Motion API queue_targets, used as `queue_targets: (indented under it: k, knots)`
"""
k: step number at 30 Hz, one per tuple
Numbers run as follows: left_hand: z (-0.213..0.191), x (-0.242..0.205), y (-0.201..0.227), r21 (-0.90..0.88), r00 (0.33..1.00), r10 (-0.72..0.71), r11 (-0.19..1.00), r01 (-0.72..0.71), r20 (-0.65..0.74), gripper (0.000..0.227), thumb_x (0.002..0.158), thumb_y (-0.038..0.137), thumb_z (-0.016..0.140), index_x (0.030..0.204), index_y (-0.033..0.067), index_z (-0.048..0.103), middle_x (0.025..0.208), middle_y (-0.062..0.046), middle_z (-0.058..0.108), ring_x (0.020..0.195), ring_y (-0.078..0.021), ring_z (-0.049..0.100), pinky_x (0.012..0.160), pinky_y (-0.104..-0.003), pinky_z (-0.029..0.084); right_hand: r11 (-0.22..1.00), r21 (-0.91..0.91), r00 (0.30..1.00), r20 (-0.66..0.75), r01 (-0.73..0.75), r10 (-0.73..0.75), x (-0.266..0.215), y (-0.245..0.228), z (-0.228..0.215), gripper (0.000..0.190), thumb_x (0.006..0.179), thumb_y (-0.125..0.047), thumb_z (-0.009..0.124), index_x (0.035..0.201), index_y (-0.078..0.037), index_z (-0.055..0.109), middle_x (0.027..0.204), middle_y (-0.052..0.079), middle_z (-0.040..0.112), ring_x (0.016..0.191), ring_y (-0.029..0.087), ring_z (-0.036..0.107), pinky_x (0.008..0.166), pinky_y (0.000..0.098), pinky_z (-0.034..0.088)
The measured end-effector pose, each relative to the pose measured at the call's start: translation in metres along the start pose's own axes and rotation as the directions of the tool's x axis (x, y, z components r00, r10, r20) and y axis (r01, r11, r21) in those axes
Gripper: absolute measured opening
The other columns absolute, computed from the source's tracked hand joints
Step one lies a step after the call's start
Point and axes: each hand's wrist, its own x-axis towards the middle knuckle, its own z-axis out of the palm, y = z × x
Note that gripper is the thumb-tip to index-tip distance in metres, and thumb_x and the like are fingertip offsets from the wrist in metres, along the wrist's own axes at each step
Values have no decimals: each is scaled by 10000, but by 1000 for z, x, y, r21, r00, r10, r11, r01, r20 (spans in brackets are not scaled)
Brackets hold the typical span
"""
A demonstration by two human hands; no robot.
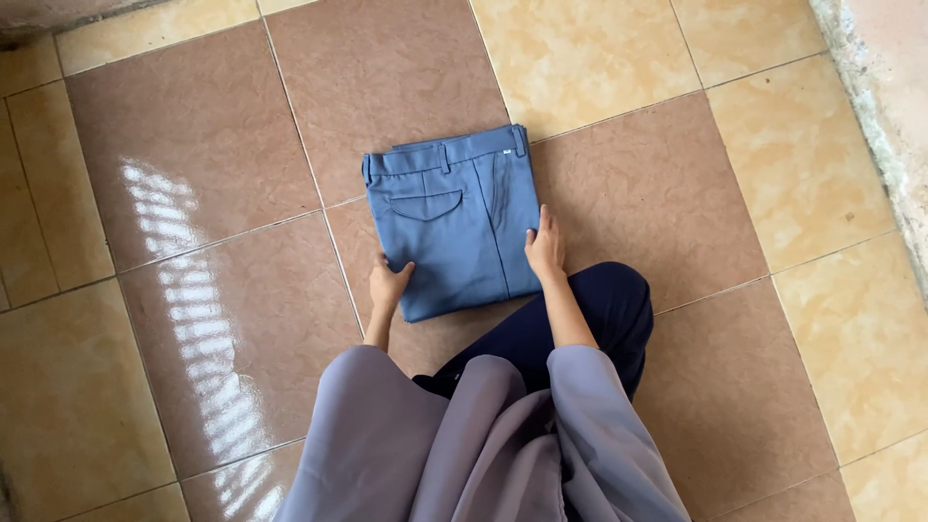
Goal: Folding blue uniform pants into neat rectangles while sitting on the floor.
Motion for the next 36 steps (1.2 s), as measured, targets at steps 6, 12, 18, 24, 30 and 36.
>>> queue_targets:
  k: [6,12,18,24,30,36]
  knots:
    - [12,-22,47,411,814,469,854,-320,-341,1112,761,493,833,1581,-15,279,1567,-348,341,1469,-477,334,1251,-517,243,912,-299,956,167,281,-240,-16,-51,3,721,1034,-446,528,1608,-52,338,1636,309,274,1512,455,288,1191,637,261]
    - [55,-27,56,450,812,570,762,-466,-124,965,931,595,584,1632,42,218,1638,-312,251,1508,-506,223,1205,-658,215,894,-305,895,405,328,-190,-31,-55,37,743,1081,-555,283,1668,-134,109,1724,174,93,1595,324,63,1249,612,41]
    - [78,-23,43,543,887,458,760,-358,-56,836,985,619,383,1650,143,207,1705,-200,141,1584,-370,97,1257,-598,37,900,-305,878,455,312,-150,-33,-50,33,756,1079,-602,232,1673,-173,47,1733,134,48,1594,314,53,1256,606,17]
    - [78,-24,44,553,890,452,758,-346,-63,811,991,609,371,1648,155,225,1705,-191,161,1587,-350,106,1263,-577,30,915,-272,876,458,298,-149,-33,-49,35,756,1079,-602,223,1674,-179,24,1734,128,23,1594,322,40,1258,608,37]
    - [80,-22,43,554,893,446,760,-339,-66,810,989,606,357,1649,158,219,1708,-187,153,1589,-349,101,1265,-575,36,912,-288,878,458,294,-139,-33,-48,36,760,1075,-609,224,1675,-191,15,1736,119,20,1595,315,35,1259,605,43]
    - [79,-23,43,563,896,439,757,-331,-64,809,988,608,354,1651,164,216,1711,-179,152,1590,-340,104,1266,-571,31,914,-283,881,453,291,-141,-33,-50,34,764,1074,-611,237,1676,-189,30,1735,121,38,1593,323,54,1258,606,53]
